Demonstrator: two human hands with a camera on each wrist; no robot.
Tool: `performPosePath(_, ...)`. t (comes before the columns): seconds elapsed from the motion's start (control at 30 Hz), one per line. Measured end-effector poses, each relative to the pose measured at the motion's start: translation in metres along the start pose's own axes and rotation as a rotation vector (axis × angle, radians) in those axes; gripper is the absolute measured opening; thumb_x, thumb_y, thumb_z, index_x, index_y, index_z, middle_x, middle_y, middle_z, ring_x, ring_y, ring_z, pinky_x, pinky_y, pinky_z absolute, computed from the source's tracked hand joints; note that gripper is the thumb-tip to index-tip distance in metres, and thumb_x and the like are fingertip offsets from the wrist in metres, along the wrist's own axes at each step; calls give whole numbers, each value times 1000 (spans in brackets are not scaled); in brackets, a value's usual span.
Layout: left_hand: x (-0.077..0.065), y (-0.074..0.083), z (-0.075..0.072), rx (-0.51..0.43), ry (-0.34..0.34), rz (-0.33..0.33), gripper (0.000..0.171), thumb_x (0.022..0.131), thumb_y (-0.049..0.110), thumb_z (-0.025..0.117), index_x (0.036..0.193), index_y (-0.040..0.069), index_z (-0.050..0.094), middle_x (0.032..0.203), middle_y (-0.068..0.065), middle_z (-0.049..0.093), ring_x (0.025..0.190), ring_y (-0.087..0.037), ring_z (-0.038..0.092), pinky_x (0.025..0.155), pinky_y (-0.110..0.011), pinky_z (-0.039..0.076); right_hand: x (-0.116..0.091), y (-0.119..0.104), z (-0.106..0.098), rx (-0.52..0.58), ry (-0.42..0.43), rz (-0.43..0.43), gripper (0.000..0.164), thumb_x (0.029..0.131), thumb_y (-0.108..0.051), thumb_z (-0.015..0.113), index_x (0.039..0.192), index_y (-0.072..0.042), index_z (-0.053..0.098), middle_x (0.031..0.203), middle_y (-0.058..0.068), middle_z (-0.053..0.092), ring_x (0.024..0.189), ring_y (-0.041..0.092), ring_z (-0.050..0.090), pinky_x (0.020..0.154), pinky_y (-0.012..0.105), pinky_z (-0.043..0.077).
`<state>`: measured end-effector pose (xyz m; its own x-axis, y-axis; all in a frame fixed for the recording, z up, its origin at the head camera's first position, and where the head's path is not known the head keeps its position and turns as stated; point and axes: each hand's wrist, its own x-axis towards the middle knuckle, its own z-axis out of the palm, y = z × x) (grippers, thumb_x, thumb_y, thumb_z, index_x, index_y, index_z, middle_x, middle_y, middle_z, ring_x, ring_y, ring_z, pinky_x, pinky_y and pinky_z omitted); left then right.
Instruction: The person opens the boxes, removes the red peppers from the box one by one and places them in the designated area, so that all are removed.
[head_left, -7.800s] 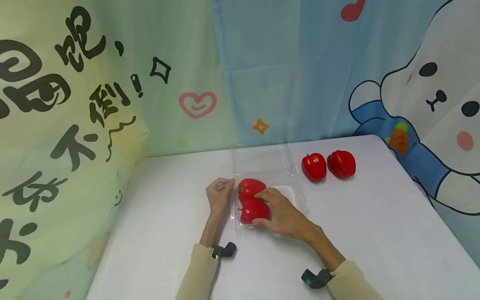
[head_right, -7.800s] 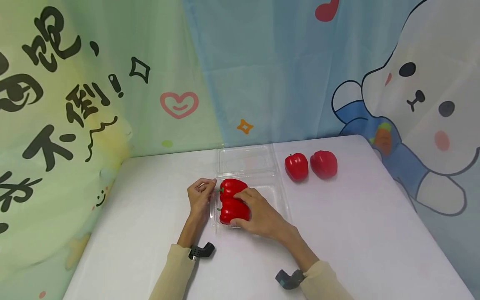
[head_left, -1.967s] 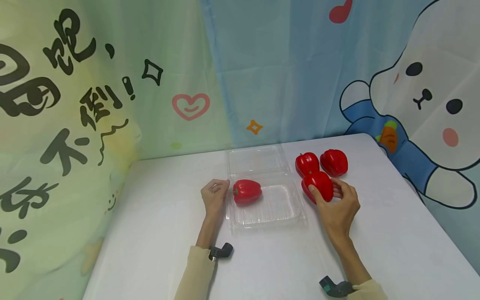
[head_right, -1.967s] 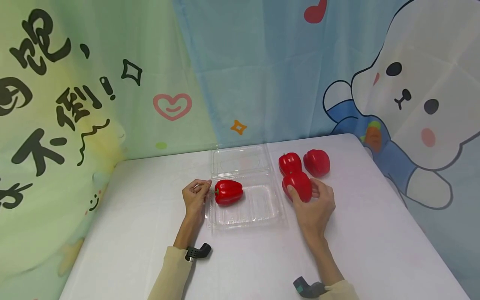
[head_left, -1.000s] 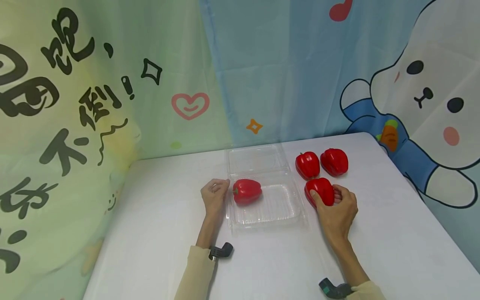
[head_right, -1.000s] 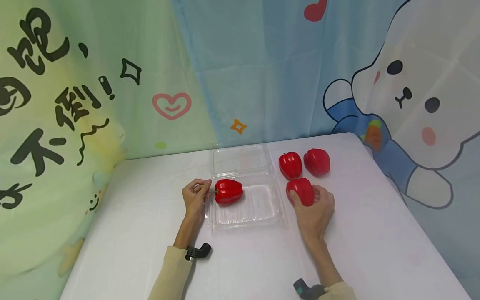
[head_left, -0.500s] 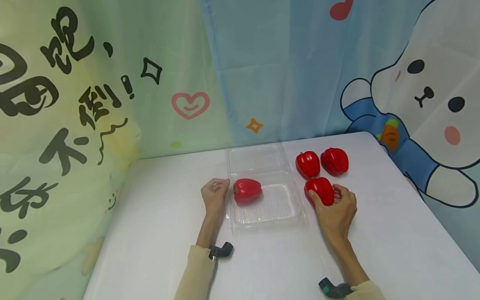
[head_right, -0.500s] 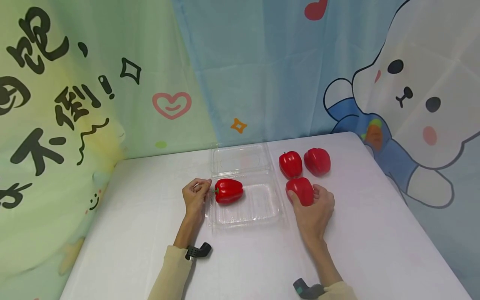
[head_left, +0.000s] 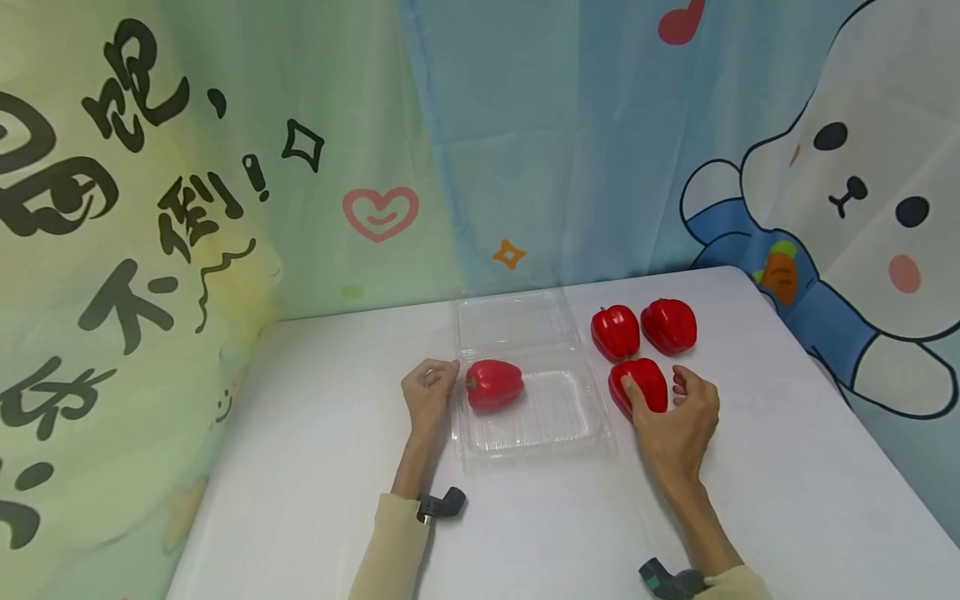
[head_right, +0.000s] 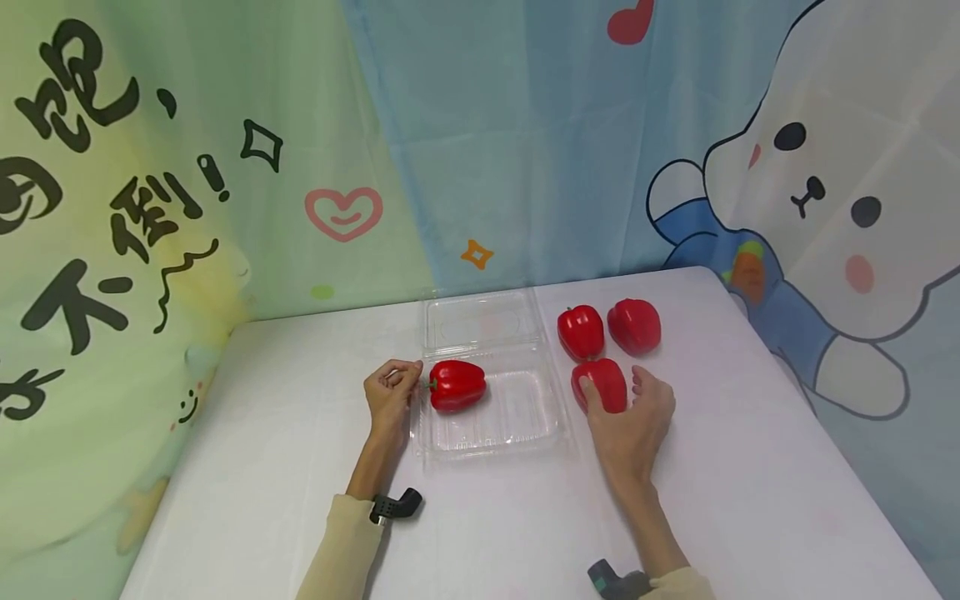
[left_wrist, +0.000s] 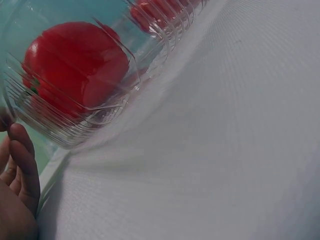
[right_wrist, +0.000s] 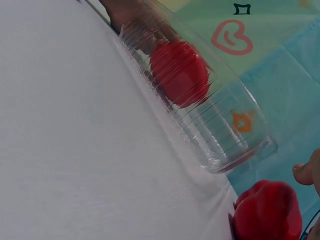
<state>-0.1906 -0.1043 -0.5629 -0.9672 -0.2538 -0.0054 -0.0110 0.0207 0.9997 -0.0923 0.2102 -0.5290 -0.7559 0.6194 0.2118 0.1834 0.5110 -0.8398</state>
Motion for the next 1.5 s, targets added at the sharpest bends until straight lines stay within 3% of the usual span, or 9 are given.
performPosePath(0.2,-1,0,-1,17,10,-14,16,99,24,78,92,10,74,73,4,73,70,-11,61,63,-20,49,8,-8,0,82,16,-181,75,84,-22,93,149,-6,60,142,18,63,120,27,59,101,56,58)
performPosePath(0.37,1,-1,-1,10,10,-6,16,99,23,79,93,8,75,74,4,74,71,-11,62,65,-20,50,15,-18,4,198,-92,-358,73,80,-13,96,146,-8,65,143,13,67,120,23,63,105,20,52)
performPosePath(0.47,1,-1,-1,-4,10,-7,16,99,22,79,92,7,75,73,5,74,70,-10,61,65,-20,49,16,-24,7,231,-196,-424,74,77,-10,96,145,-9,65,143,12,68,120,23,64,105,10,47)
performPosePath(0.7,2,-1,0,-25,4,-7,14,97,18,79,90,7,75,70,5,72,67,-10,60,63,-19,48,11,-38,19,237,-355,-511,76,76,-12,98,145,-14,67,139,6,72,114,5,64,100,15,53)
performPosePath(0.77,2,0,0,-21,-1,-1,13,97,18,79,90,7,75,69,5,72,67,-9,60,62,-19,48,10,-41,23,236,-399,-532,75,76,-12,98,145,-14,67,139,5,72,114,4,63,100,22,56)
performPosePath(0.93,2,1,-1,-23,-6,18,13,97,17,79,90,7,75,67,7,70,65,-8,58,61,-19,46,14,-51,33,193,-545,-563,75,78,-12,96,146,-10,65,142,11,70,122,26,68,105,55,60)
performPosePath(1.03,3,0,-1,-21,-6,19,14,97,18,79,90,7,75,67,7,70,65,-8,59,61,-19,47,15,-56,38,151,-648,-541,78,78,-14,96,149,-11,63,147,14,67,128,38,67,105,65,58)
performPosePath(1.2,3,-2,-1,-3,-5,18,14,98,20,78,90,9,74,68,6,72,65,-9,60,61,-19,47,15,-61,47,108,-768,-528,83,79,-17,96,154,-13,60,155,13,64,135,42,65,107,66,57)
performPosePath(1.5,3,0,0,0,-1,14,17,98,21,79,91,7,73,69,6,72,65,-8,60,60,-19,47,18,-69,62,73,-837,-552,86,79,-20,96,156,-14,58,156,12,63,138,39,64,109,64,57)
